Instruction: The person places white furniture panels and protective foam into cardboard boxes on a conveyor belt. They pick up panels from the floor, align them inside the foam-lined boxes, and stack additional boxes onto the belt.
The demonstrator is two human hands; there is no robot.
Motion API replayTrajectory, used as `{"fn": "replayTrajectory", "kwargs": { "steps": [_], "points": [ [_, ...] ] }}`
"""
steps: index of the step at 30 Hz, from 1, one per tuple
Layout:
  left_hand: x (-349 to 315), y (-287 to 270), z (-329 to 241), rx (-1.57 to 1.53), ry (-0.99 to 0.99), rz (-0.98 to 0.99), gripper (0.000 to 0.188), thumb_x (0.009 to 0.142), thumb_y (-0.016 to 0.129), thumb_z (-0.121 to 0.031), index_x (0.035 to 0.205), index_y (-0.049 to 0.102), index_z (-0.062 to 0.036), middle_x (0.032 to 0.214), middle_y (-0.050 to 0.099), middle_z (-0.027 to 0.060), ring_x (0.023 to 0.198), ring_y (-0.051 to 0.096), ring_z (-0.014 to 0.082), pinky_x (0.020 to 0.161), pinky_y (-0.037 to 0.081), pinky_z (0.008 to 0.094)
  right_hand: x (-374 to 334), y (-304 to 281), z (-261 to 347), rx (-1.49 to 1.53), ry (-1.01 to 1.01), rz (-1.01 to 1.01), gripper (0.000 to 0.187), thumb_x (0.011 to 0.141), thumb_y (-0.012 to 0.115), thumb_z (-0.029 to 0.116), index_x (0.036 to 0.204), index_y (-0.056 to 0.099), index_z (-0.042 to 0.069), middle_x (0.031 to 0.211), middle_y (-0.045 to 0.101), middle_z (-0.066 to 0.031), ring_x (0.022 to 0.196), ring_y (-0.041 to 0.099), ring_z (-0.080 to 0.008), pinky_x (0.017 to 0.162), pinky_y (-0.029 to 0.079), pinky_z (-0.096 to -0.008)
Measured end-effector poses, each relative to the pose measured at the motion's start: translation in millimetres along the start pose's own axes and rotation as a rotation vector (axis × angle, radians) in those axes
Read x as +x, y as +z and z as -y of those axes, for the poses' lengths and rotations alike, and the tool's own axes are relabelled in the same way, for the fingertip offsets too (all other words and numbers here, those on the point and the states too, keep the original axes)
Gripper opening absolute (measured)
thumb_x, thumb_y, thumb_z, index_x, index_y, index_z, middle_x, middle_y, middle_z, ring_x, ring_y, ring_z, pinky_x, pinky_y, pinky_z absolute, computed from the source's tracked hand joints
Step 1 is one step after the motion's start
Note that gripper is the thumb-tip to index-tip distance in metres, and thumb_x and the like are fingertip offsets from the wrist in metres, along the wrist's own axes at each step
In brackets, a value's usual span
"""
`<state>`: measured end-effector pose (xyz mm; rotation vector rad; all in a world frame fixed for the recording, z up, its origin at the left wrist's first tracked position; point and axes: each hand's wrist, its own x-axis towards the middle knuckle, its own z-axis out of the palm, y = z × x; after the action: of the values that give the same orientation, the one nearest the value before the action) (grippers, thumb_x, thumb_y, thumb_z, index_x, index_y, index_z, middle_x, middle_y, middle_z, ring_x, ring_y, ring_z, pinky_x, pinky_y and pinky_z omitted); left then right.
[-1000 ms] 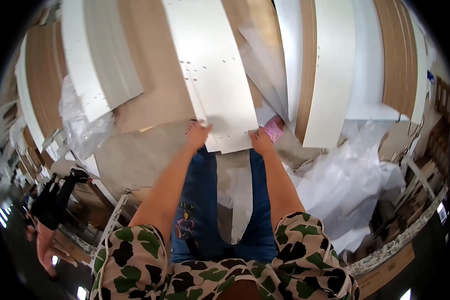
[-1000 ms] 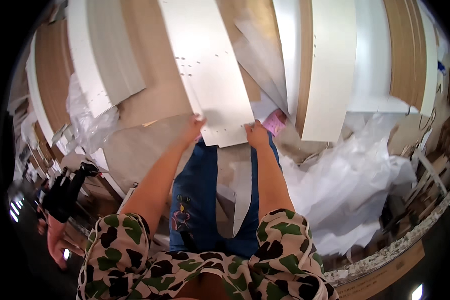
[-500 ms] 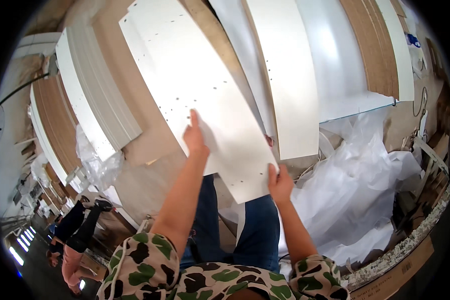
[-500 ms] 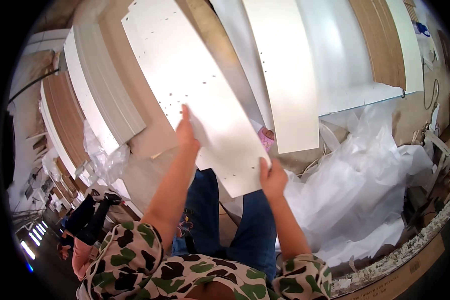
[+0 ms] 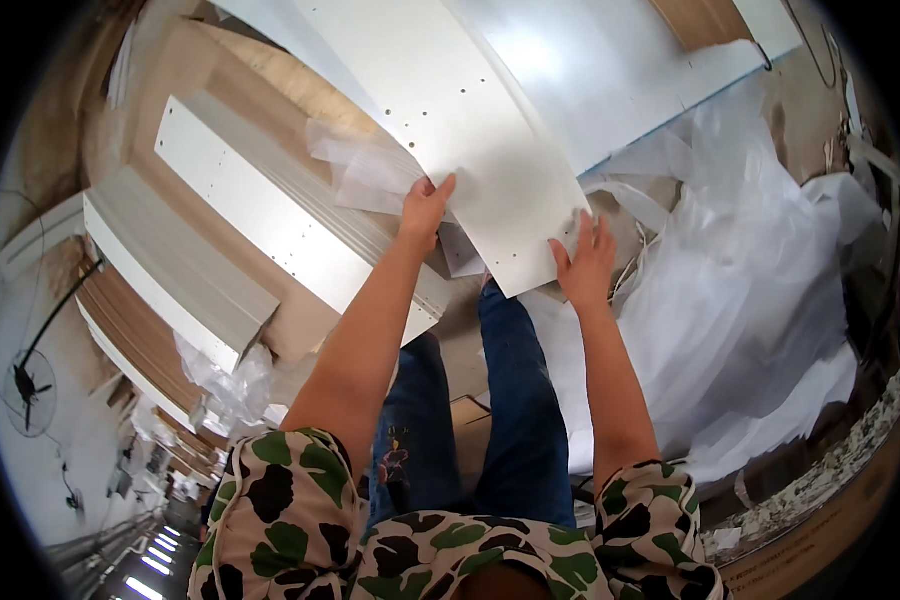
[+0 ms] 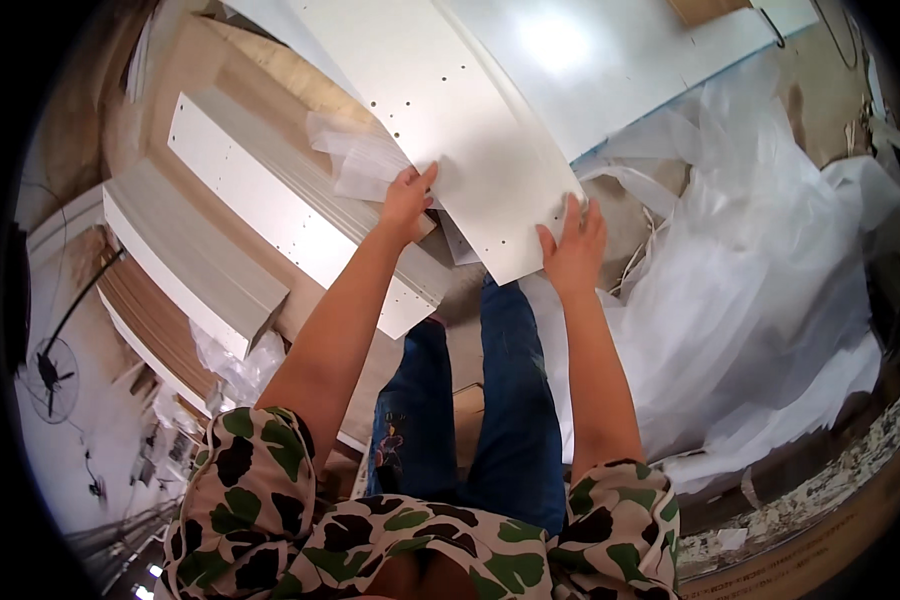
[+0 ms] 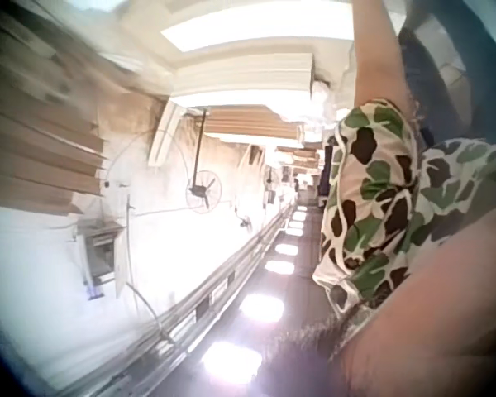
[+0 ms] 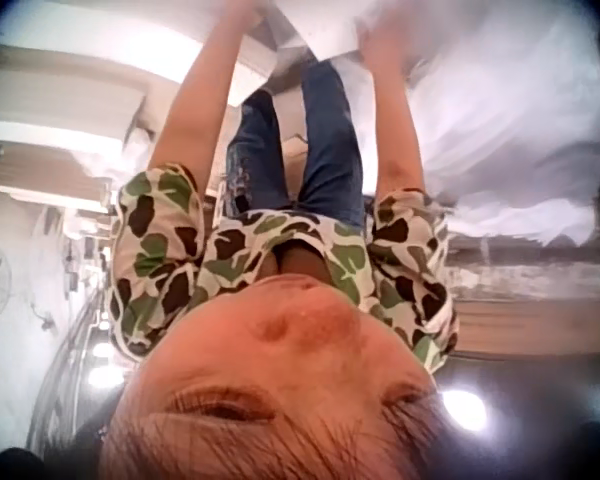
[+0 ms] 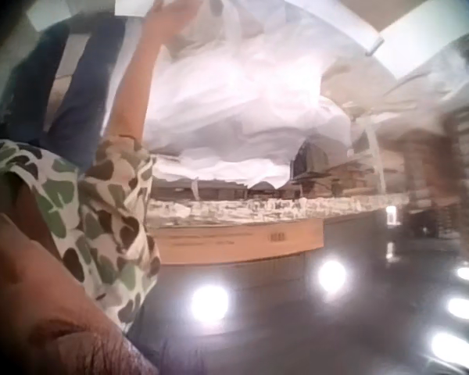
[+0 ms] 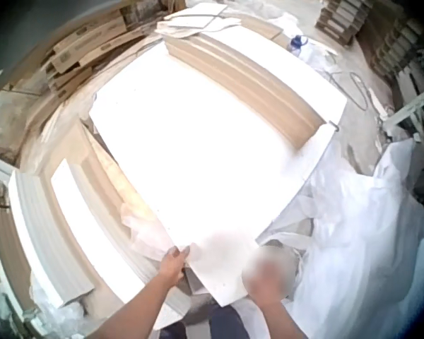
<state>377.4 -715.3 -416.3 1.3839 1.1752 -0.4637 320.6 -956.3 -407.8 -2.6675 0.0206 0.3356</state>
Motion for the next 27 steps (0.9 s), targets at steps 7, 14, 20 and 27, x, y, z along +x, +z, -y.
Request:
{"fn": "replayTrajectory", "kwargs": {
  "steps": [7, 14, 20, 27],
  "points": [
    [25.9, -4.1, 39.5, 0.206, -0.157, 0.163, 0.053, 0.078, 0.066, -0.038, 0.105, 0.053, 0.0053, 0.091, 0.059, 0.0096, 0.078, 0.053, 0.0156, 0.066, 0.044, 0.0312, -6.6, 35.9, 16.0, 0.206, 0.080, -0.028, 0.065, 0.072, 0.067, 0.019, 0.124, 0.036, -0.003, 0.119, 0.042, -0.0262, 0.107, 0.039, -0.0427, 0.094, 0.032, -0.0456],
    [8.1, -51.3, 40.8, 0.266, -0.182, 0.159, 0.067, 0.077, 0.058, -0.057, 0.112, 0.050, -0.0006, 0.099, 0.058, 0.0061, 0.083, 0.056, 0.0151, 0.073, 0.046, 0.0273, -90.1, 49.7, -6.4, 0.420, 0.440, -0.035, 0.064, 0.075, 0.068, 0.029, 0.125, 0.040, 0.000, 0.123, 0.044, -0.0186, 0.115, 0.039, -0.0345, 0.096, 0.032, -0.0431],
    [-68.5, -53.4, 52.3, 0.347, -0.140, 0.335, 0.066, 0.080, 0.052, -0.059, 0.103, 0.058, 0.0023, 0.087, 0.061, 0.0065, 0.070, 0.057, 0.0136, 0.059, 0.048, 0.0248, -148.8, 34.8, 40.1, 2.011, 1.276, -0.065, 0.062, 0.082, 0.058, 0.047, 0.126, 0.043, 0.004, 0.118, 0.053, -0.0100, 0.106, 0.052, -0.0235, 0.091, 0.041, -0.0394],
    [-191.4, -82.9, 77.1, -0.023, -0.438, 0.774, 0.067, 0.086, 0.046, -0.055, 0.129, 0.038, -0.0047, 0.126, 0.048, 0.0106, 0.112, 0.048, 0.0244, 0.092, 0.039, 0.0363, -237.7, -113.0, 92.4, 1.191, 1.224, -0.556, 0.050, 0.087, 0.054, 0.033, 0.118, 0.048, -0.006, 0.112, 0.056, -0.0133, 0.098, 0.056, -0.0224, 0.082, 0.046, -0.0331]
  ]
}}
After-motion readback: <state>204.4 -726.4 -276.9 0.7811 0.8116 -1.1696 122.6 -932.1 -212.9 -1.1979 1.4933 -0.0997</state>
